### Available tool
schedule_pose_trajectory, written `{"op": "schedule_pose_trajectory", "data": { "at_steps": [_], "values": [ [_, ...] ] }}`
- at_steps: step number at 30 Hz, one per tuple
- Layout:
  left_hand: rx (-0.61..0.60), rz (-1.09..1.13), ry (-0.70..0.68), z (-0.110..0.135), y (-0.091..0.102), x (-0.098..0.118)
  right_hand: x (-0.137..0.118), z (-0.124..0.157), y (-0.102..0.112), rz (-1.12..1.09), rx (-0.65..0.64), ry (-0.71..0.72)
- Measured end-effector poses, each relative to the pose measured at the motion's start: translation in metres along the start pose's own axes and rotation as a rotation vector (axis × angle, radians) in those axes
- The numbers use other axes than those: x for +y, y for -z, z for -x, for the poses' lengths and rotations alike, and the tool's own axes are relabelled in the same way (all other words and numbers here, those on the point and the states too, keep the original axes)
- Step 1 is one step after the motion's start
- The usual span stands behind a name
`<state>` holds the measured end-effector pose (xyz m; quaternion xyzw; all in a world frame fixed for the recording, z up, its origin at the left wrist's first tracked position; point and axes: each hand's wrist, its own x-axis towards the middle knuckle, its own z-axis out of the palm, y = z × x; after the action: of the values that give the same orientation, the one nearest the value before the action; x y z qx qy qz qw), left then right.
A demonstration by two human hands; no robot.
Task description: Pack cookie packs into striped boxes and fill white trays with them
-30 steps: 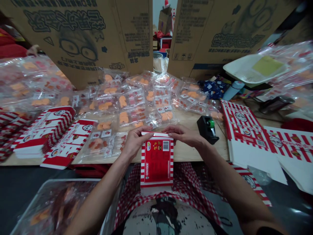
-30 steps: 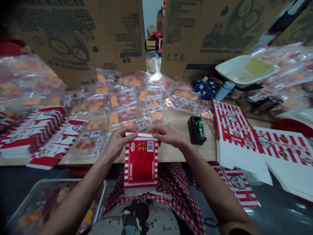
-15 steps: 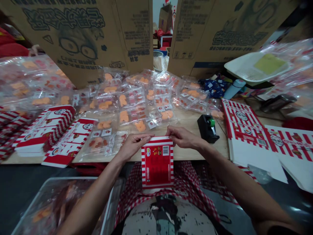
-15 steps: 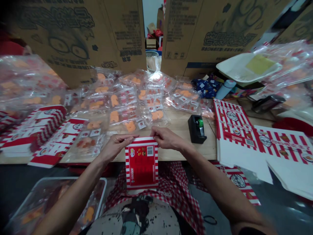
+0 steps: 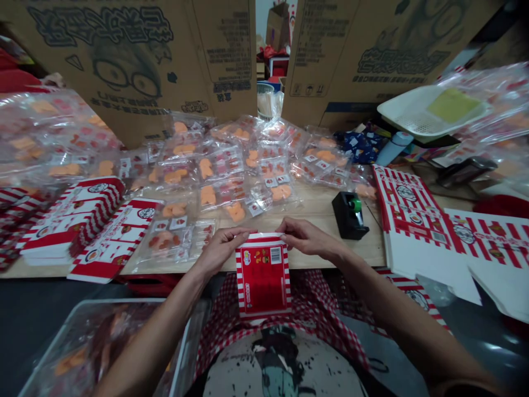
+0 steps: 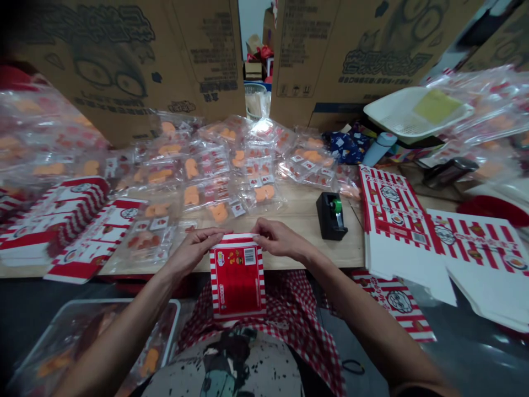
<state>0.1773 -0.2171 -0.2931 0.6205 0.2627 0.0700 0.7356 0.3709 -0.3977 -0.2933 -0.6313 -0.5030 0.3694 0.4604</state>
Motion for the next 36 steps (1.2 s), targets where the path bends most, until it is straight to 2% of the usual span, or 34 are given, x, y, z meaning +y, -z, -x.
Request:
{"op": "schedule_pose_trajectory", "data": {
  "at_steps": [2,4,7,10,15,18,20,23,25,27,29,31,32,33,34,36],
  "values": [
    [0.057,0.13,0.038,-0.004,-0.006,-0.006,0.002,0.005,-0.003,-0.01,0.03,0.005],
    [0.152,0.202,0.02,-0.008,-0.013,-0.012,0.004,0.007,-0.007,-0.004,0.114,0.009],
    [0.22,0.101,-0.107,-0.009,-0.019,-0.018,0.009,0.007,-0.011,-0.142,0.172,-0.056],
    [0.107,-0.109,-0.236,-0.002,-0.015,-0.017,0.013,0.008,-0.009,-0.317,0.156,-0.109],
    [-0.124,-0.381,-0.444,0.005,0.001,-0.013,0.019,0.014,-0.008,-0.343,0.12,-0.047],
    [-0.098,-0.389,-0.499,0.006,0.0,-0.01,0.019,0.017,-0.016,-0.351,0.153,-0.012],
    [-0.025,-0.352,-0.482,0.008,-0.01,0.0,0.011,0.02,-0.023,-0.32,0.242,0.032],
    [0.003,-0.44,-0.513,0.018,-0.027,0.036,-0.016,0.029,-0.025,-0.222,0.417,0.171],
    [0.011,-0.569,-0.689,0.025,-0.035,0.066,-0.034,0.037,-0.012,-0.146,0.465,0.27],
    [0.079,-0.638,-0.953,0.025,-0.037,0.089,-0.041,0.048,0.017,-0.054,0.533,0.289],
    [0.132,-0.635,-1.164,0.016,-0.036,0.097,-0.031,0.065,0.055,0.058,0.751,0.127],
    [0.113,-0.613,-1.268,-0.001,-0.037,0.089,-0.008,0.083,0.091,0.134,1.03,-0.243],
    [0.092,-0.606,-1.28,-0.011,-0.038,0.081,0.007,0.09,0.104,0.126,1.053,-0.444],
    [0.077,-0.6,-1.272,-0.02,-0.039,0.073,0.021,0.096,0.114,0.107,1.056,-0.556],
    [0.075,-0.592,-1.256,-0.029,-0.04,0.065,0.034,0.099,0.12,0.076,1.032,-0.641],
    [0.077,-0.578,-1.217,-0.04,-0.043,0.054,0.052,0.099,0.121,0.0,0.98,-0.697]
  ]
}}
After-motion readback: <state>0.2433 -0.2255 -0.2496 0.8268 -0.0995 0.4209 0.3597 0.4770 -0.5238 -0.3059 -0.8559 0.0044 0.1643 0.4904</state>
